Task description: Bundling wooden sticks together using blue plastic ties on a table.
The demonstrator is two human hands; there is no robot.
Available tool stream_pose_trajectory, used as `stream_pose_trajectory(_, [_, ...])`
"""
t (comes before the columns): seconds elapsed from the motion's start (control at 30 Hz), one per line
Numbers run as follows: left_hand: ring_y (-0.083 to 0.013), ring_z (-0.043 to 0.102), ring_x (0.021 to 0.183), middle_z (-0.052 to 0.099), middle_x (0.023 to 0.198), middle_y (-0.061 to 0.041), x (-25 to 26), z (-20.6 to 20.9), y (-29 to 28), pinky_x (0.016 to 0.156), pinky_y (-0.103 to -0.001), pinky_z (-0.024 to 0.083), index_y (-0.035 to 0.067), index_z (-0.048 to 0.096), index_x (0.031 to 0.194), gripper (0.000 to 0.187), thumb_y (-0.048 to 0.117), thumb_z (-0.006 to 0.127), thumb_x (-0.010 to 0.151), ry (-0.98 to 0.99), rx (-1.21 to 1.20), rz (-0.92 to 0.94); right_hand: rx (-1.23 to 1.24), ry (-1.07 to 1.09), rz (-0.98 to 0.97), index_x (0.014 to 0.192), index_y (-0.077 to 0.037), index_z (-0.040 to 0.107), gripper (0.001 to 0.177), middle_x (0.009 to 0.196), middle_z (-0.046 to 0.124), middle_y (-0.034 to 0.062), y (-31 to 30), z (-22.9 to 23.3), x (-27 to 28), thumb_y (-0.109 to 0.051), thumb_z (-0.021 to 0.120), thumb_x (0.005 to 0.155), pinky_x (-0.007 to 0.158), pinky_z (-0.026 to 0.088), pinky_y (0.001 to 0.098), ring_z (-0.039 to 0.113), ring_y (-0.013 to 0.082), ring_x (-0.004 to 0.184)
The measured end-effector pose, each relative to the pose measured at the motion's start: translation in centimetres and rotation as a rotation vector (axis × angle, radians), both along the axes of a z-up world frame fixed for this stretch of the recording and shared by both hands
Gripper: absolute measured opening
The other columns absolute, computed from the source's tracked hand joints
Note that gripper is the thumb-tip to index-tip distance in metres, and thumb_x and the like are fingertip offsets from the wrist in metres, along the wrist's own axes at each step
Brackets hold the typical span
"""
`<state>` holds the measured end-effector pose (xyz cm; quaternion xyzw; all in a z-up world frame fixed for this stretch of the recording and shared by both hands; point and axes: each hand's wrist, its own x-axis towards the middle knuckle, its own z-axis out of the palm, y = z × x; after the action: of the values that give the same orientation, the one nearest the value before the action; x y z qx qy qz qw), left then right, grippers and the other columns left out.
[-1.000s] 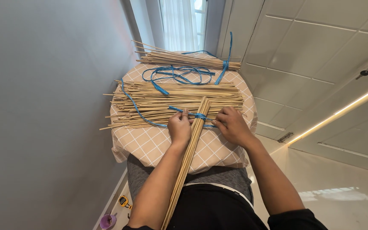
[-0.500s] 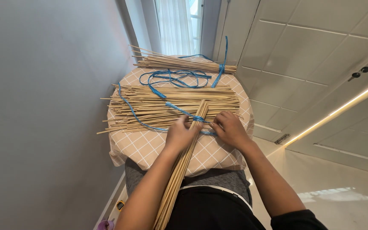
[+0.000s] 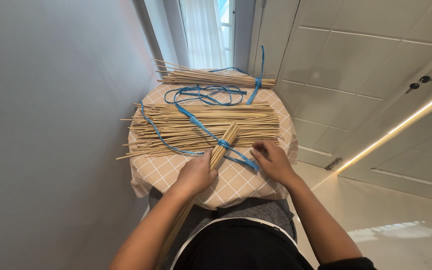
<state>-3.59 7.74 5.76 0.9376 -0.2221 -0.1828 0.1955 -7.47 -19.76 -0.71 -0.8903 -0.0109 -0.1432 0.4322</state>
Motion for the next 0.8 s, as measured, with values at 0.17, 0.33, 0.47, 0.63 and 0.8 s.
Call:
stream_pose_trajectory(0.17, [-0.0506, 0.066, 0.113, 0.069, 0.115, -0.025, -2.8, 4.7, -0.1, 0.093, -0.064, 0.053, 0.011, 0.039, 0.151, 0.064, 0.03, 0.053, 0.091, -0.069, 0.073, -0.062, 0.072, -0.233, -0.063, 0.123, -0.005, 0.064, 0.033, 0.113, 0.067, 0.0151, 0.8, 2.5, -1.5, -0.008, 0.07, 0.09, 0.093, 0.058, 0.0415, 0.068, 0.0345, 0.111])
stream_pose_trajectory(0.33, [-0.05, 0.073, 0.084, 0.069, 0.094, -0.019, -4.7, 2.5, 0.4, 0.072, -0.062, 0.058, 0.02, 0.046, 0.148, 0.065, 0.026, 0.058, 0.085, -0.389, 0.057, -0.138, -0.44, -0.623, 0.0, 0.141, -0.005, 0.053, 0.064, 0.138, 0.051, 0.0199, 2.8, 6.8, -3.4, 0.005, 0.067, 0.079, 0.11, 0.045, 0.052, 0.049, 0.0433, 0.134])
stream_pose_trajectory(0.47, [-0.035, 0.075, 0.069, 0.069, 0.078, -0.008, -5.3, 1.5, 0.0, 0.059, -0.047, 0.057, 0.03, 0.057, 0.139, 0.058, 0.02, 0.06, 0.082, -0.706, 0.028, -0.231, -0.713, -0.701, -0.045, 0.132, -0.016, 0.067, 0.057, 0.135, 0.061, 0.0155, 3.7, 6.6, -4.4, -0.009, 0.073, 0.076, 0.11, 0.038, 0.0566, 0.049, 0.0462, 0.137])
stream_pose_trajectory(0.63, [-0.0332, 0.075, 0.075, 0.07, 0.082, -0.007, -4.9, 2.4, -1.0, 0.066, -0.045, 0.054, 0.035, 0.061, 0.135, 0.057, 0.019, 0.061, 0.08, -0.728, 0.071, -0.245, -0.878, -0.625, -0.143, 0.115, -0.02, 0.074, 0.037, 0.12, 0.071, 0.0116, 4.3, 5.9, -5.6, -0.021, 0.073, 0.078, 0.114, 0.032, 0.0594, 0.056, 0.0396, 0.132])
stream_pose_trajectory(0.8, [-0.0346, 0.071, 0.073, 0.068, 0.075, -0.012, -4.8, 1.1, -3.5, 0.089, -0.069, 0.042, 0.035, 0.07, 0.124, 0.043, 0.021, 0.059, 0.084, -0.991, 0.004, -0.267, -0.851, -0.124, -0.073, 0.139, -0.016, 0.059, 0.07, 0.086, 0.078, 0.0067, 3.2, 3.2, -5.9, -0.024, 0.071, 0.071, 0.108, 0.042, 0.0527, 0.078, 0.0275, 0.086])
